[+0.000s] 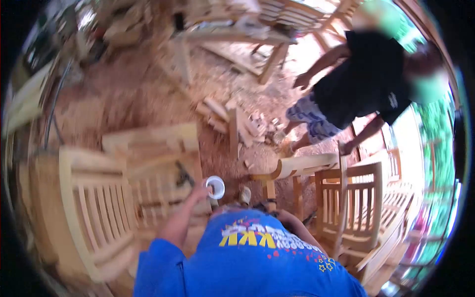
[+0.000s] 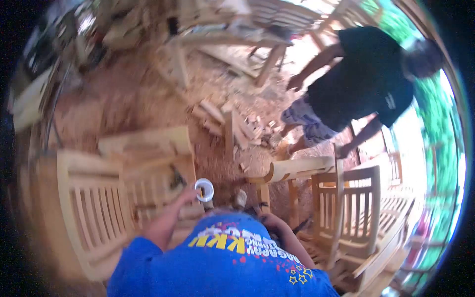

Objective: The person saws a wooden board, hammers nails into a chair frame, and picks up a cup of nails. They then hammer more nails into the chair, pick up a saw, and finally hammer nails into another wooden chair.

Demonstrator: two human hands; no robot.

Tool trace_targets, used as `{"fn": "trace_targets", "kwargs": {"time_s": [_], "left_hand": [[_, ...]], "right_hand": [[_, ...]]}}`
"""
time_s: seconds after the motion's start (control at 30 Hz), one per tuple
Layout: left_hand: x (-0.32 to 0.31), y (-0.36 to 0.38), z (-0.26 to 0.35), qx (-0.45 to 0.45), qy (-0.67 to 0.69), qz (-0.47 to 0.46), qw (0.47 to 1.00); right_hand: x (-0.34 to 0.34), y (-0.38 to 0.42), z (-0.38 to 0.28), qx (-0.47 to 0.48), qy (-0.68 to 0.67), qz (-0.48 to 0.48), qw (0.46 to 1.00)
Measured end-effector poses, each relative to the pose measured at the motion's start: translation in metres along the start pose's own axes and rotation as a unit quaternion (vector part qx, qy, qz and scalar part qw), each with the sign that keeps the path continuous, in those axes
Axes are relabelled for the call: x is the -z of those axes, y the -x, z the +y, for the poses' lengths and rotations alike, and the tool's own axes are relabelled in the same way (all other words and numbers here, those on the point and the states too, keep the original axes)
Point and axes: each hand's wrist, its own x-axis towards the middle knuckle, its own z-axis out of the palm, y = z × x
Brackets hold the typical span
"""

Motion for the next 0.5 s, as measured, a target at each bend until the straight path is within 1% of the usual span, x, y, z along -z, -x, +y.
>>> {"fn": "trace_targets", "kwargs": {"time_s": [0.03, 0.07, 0.1, 0.13, 0.17, 0.23, 0.3, 0.33, 0.37, 0.43, 0.47, 0.5], "left_hand": [[-0.003, 0.023, 0.026, 0.039, 0.006, 0.012, 0.999], [-0.002, 0.032, 0.025, -0.008, -0.025, 0.042, 0.999], [-0.004, 0.056, 0.045, 0.013, -0.038, 0.048, 0.998], [-0.006, 0.019, -0.031, -0.023, -0.063, 0.086, 0.994], [-0.005, 0.024, -0.045, -0.013, -0.088, 0.124, 0.988], [-0.010, 0.049, -0.060, 0.033, -0.086, 0.190, 0.977], [-0.018, 0.078, -0.065, 0.096, -0.085, 0.232, 0.964], [-0.022, 0.102, -0.054, 0.137, -0.087, 0.244, 0.956], [-0.028, 0.126, -0.047, 0.179, -0.087, 0.255, 0.946], [-0.044, 0.164, -0.041, 0.232, -0.127, 0.300, 0.917], [-0.056, 0.177, -0.043, 0.260, -0.145, 0.317, 0.900], [-0.063, 0.176, -0.082, 0.249, -0.125, 0.327, 0.903]], "right_hand": [[0.008, -0.003, -0.004, 0.010, 0.006, -0.016, 1.000], [0.016, -0.008, -0.006, 0.022, 0.008, -0.031, 0.999], [0.025, -0.024, 0.014, 0.021, -0.004, -0.050, 0.999], [0.033, -0.041, 0.027, 0.023, -0.017, -0.063, 0.998], [0.041, -0.042, 0.024, 0.020, -0.028, -0.086, 0.996], [0.057, -0.043, 0.006, 0.022, -0.056, -0.120, 0.991], [0.069, -0.061, 0.012, 0.030, -0.028, -0.154, 0.987], [0.075, -0.070, 0.012, 0.033, -0.014, -0.173, 0.984], [0.078, -0.071, 0.001, 0.040, 0.020, -0.181, 0.983], [0.081, -0.056, -0.033, 0.047, 0.088, -0.197, 0.975], [0.088, -0.076, -0.015, 0.062, 0.142, -0.215, 0.964], [0.093, -0.110, 0.007, 0.081, 0.195, -0.231, 0.950]]}}
